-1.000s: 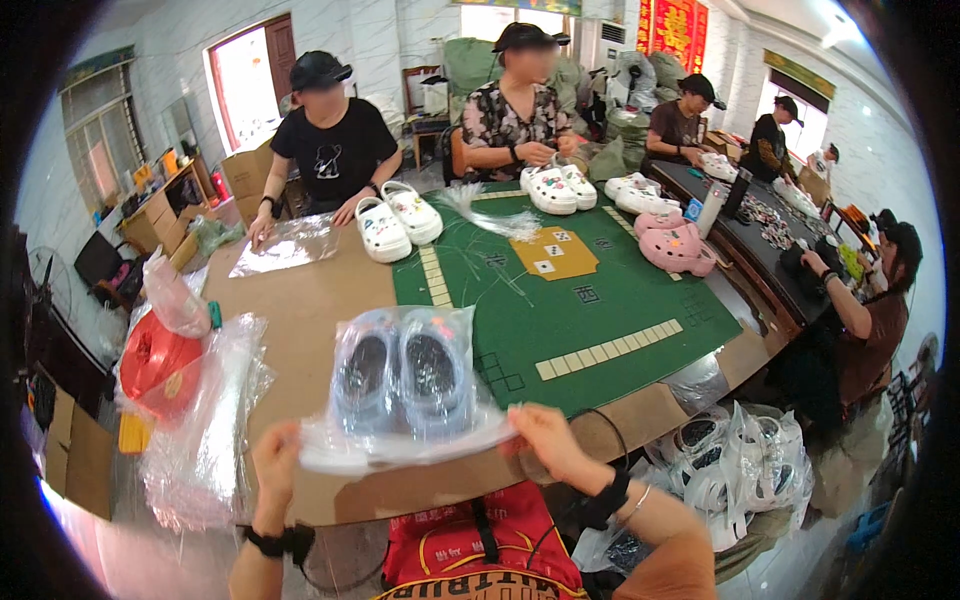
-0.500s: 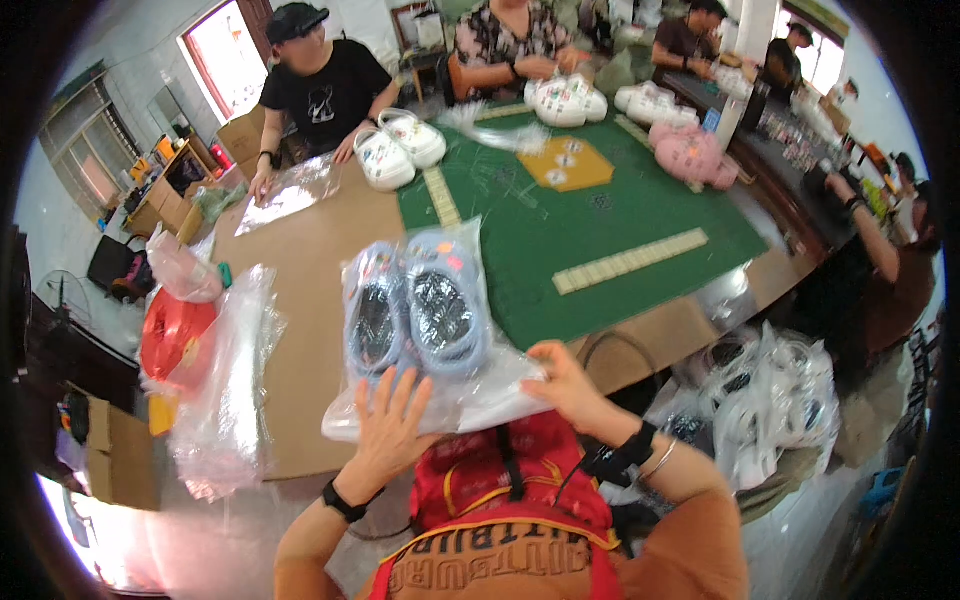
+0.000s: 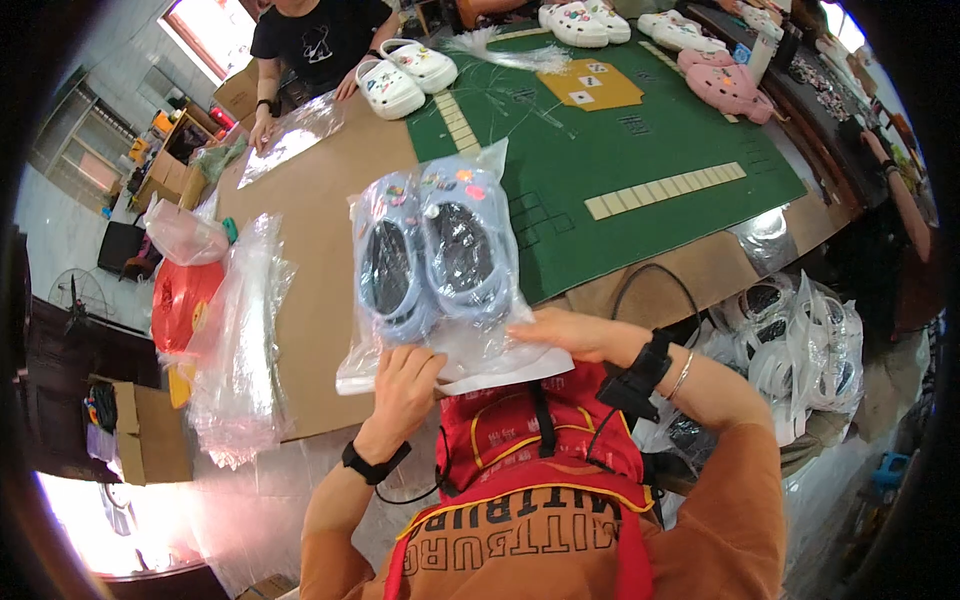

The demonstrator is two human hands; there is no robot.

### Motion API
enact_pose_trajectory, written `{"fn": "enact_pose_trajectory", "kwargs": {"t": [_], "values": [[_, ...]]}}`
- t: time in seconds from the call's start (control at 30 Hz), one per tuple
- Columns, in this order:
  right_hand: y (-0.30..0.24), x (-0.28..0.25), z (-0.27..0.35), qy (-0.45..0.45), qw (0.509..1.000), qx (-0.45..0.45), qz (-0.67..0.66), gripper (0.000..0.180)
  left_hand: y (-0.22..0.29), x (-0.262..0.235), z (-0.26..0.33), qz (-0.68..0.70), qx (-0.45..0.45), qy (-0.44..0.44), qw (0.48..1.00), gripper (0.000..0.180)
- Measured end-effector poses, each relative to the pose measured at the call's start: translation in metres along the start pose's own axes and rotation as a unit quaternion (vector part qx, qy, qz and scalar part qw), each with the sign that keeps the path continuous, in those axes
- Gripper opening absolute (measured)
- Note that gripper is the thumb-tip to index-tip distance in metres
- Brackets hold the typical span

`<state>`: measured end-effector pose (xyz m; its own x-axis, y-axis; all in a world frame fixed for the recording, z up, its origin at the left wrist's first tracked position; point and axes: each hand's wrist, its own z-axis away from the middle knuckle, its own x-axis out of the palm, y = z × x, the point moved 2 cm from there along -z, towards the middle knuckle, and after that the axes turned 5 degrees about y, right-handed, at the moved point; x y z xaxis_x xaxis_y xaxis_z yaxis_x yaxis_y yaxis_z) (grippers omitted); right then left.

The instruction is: Placing pairs of foam clogs into plastic bags and passing them down an assembly line.

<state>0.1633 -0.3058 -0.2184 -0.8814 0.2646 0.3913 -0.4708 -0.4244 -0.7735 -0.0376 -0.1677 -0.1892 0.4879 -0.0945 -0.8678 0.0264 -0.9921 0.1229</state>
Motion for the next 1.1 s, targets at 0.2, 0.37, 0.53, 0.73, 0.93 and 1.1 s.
{"fn": "enact_pose_trajectory", "kwargs": {"t": [0.2,0.37,0.53,0.73,0.93,1.1], "values": [[-0.085,0.018,0.045,0.011,0.974,-0.219,-0.047,0.032,0.025,-0.035,-0.011,-0.168,-0.020,0.117,0.979,0.024],[-0.132,0.010,0.120,0.077,0.937,-0.339,-0.024,0.031,0.046,-0.059,-0.019,-0.052,0.013,0.213,0.976,0.037],[-0.112,-0.037,0.232,0.260,0.860,-0.440,0.001,0.033,0.054,-0.037,-0.044,0.060,0.074,0.139,0.986,0.030],[-0.072,-0.118,0.322,0.521,0.718,-0.446,0.118,0.036,0.079,-0.030,-0.075,0.113,0.149,0.092,0.978,0.026],[0.043,-0.196,0.376,0.682,0.620,-0.385,0.046,0.040,0.095,-0.019,-0.081,0.142,0.187,0.034,0.971,0.029],[0.134,-0.261,0.392,0.784,0.508,-0.341,-0.108,0.038,0.104,-0.016,-0.076,0.132,0.194,-0.010,0.972,0.028]]}}
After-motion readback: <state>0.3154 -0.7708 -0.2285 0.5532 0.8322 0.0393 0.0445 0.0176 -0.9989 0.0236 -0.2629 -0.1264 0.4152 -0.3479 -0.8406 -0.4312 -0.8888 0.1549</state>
